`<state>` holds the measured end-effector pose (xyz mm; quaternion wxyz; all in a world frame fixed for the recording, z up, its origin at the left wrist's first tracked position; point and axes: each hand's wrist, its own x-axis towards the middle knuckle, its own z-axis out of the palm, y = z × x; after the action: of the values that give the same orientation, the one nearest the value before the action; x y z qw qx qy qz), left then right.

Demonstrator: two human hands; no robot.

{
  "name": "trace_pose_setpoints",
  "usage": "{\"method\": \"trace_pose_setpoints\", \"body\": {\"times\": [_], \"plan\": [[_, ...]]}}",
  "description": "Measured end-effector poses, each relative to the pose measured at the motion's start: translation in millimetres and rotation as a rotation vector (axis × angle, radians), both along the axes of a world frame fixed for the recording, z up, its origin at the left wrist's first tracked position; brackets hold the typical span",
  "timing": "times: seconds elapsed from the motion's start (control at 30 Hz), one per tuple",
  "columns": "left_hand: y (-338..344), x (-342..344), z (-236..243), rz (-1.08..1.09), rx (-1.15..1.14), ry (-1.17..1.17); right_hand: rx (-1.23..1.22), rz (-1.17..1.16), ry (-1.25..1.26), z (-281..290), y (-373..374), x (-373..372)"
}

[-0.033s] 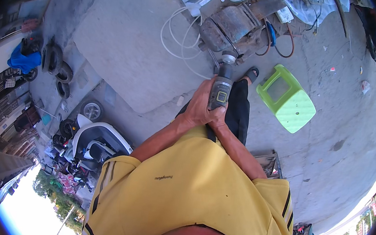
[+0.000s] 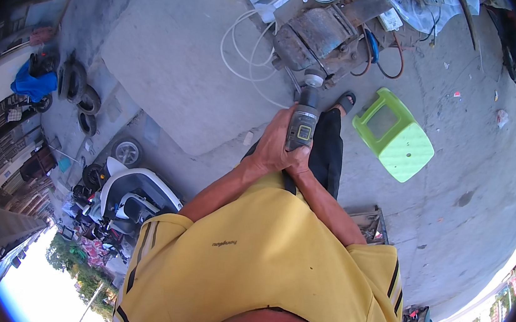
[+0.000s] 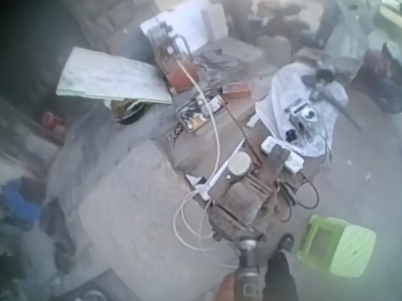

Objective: The person uses a cordless drill to bore a hole into a metal rod clamped in a bench vise. They briefly remove the drill bit, swap it for another, and then continue drilling the same rod.

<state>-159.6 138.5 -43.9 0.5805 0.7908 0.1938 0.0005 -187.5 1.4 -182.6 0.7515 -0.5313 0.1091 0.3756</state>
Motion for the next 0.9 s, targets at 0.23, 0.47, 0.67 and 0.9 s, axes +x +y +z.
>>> {"method": "trace_pose_setpoints", "body": {"times": [0.23,0.47,0.67,0.9], "plan": [[11.3,6.7,13.2,-0.056,-0.044,0.014,0.020,0.026,-0.017,5.9,13.8,2.2],[26.4,22.5,29.2,-0.133,0.006,-0.038,0.028,0.004,-0.057,28.3,34.2,2.3],[26.1,28.3,41.3,-0.109,-0.103,0.021,0.019,-0.047,-0.113,49.1,48.0,5.4],[27.5,18.2,32.6,-0.086,-0.114,0.094,0.008,-0.081,-0.154,63.9,51.0,13.9]]}}
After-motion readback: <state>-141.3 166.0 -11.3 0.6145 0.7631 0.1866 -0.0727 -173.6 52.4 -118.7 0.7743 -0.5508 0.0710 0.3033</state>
